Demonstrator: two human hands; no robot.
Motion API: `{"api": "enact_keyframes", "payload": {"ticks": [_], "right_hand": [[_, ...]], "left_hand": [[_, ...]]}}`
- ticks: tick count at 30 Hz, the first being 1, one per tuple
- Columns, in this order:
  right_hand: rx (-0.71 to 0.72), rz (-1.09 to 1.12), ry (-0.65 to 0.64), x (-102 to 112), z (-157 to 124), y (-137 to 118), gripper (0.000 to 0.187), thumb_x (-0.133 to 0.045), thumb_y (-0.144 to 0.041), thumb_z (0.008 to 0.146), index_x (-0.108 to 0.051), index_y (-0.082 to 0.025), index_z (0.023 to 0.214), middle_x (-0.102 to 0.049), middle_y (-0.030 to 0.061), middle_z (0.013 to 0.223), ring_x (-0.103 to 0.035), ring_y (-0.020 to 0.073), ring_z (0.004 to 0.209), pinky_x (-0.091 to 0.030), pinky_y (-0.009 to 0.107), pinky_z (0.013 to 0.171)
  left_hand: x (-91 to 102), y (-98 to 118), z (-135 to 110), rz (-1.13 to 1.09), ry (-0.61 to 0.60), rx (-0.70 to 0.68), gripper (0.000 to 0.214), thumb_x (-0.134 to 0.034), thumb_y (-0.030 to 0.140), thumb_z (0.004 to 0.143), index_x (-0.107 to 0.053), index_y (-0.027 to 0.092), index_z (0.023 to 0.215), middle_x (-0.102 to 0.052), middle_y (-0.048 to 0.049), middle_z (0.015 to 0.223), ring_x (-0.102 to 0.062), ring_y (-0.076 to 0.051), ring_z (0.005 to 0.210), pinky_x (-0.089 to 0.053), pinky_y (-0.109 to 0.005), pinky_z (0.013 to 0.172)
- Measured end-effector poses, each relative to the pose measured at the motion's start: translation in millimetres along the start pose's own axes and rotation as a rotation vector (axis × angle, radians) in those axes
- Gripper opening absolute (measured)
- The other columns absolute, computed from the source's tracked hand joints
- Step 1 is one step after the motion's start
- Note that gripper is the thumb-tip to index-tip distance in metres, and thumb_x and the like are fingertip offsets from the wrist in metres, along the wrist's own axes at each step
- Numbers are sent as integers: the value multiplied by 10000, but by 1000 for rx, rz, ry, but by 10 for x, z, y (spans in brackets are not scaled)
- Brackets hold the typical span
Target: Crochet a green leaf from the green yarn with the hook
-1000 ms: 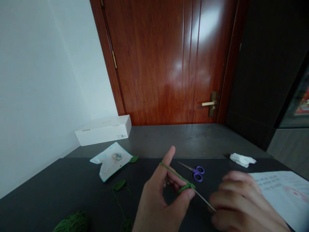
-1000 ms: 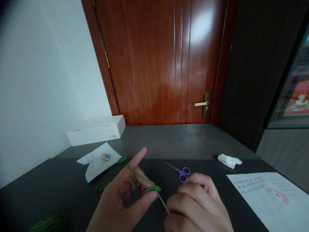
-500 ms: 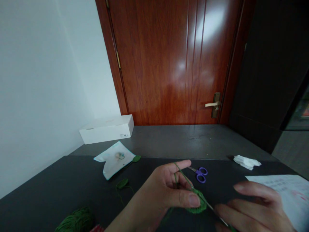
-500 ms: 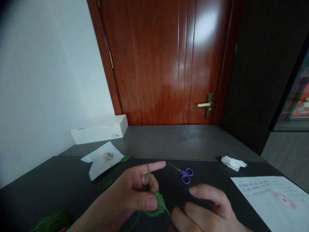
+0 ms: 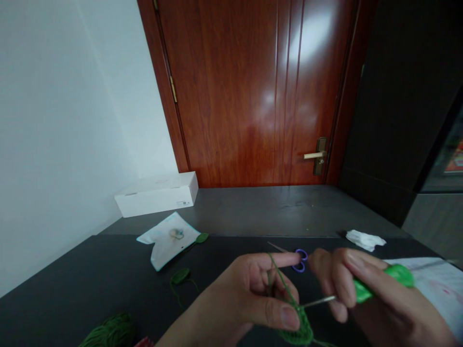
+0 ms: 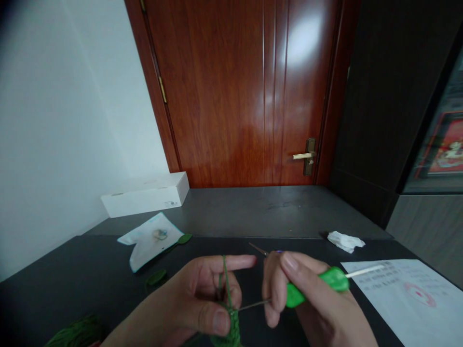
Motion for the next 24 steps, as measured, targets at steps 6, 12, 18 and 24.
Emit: {"api": "enact_keyframes", "payload": {"ticks": [6, 12, 18, 24], "right_hand": [[-234, 263, 73, -115, 95, 121, 366, -551, -479, 895, -610, -214, 649, -573, 17, 598, -515, 179, 598, -532, 346, 649], [-61, 171, 54, -106, 24, 51, 387, -441, -390, 979, -636, -224, 689, -624, 7, 612, -574, 170, 623, -517, 286, 621], [264, -279, -253, 31, 21, -176, 361, -364, -361, 1020, -626, -230, 809, -679, 1, 711, -615, 162, 675, -484, 335, 731], [485, -639, -343, 21, -35, -329, 411, -336, -459, 1027, -556, -246, 753, -687, -49, 659, -644, 135, 591, -492, 365, 829]], "left_hand": [[22, 0, 29, -42, 35, -31, 655, -803, 42, 668, -586, 129, 1280, -688, -2, 811, -596, -65, 699, -413, -195, 687], [13, -1, 21, -93, -46, 17, 585, -774, 23, 693, -626, 158, 1242, -692, -5, 811, -597, -55, 693, -408, -188, 681], [-15, -67, 53, -159, -187, 148, 656, -780, 24, 583, -633, 96, 1218, -686, -20, 769, -595, -73, 642, -388, -198, 650], [-60, -139, 82, -177, -249, 297, 695, -777, -2, 500, -648, 82, 1177, -678, 10, 688, -539, -64, 557, -334, -195, 570]]}}
Point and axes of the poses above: each hand's wrist, its own z-axis towards the middle knuckle, its own x-axis out of the back of the hand, y = z × x, the point moved 3 cm from there along z, towards the middle knuckle
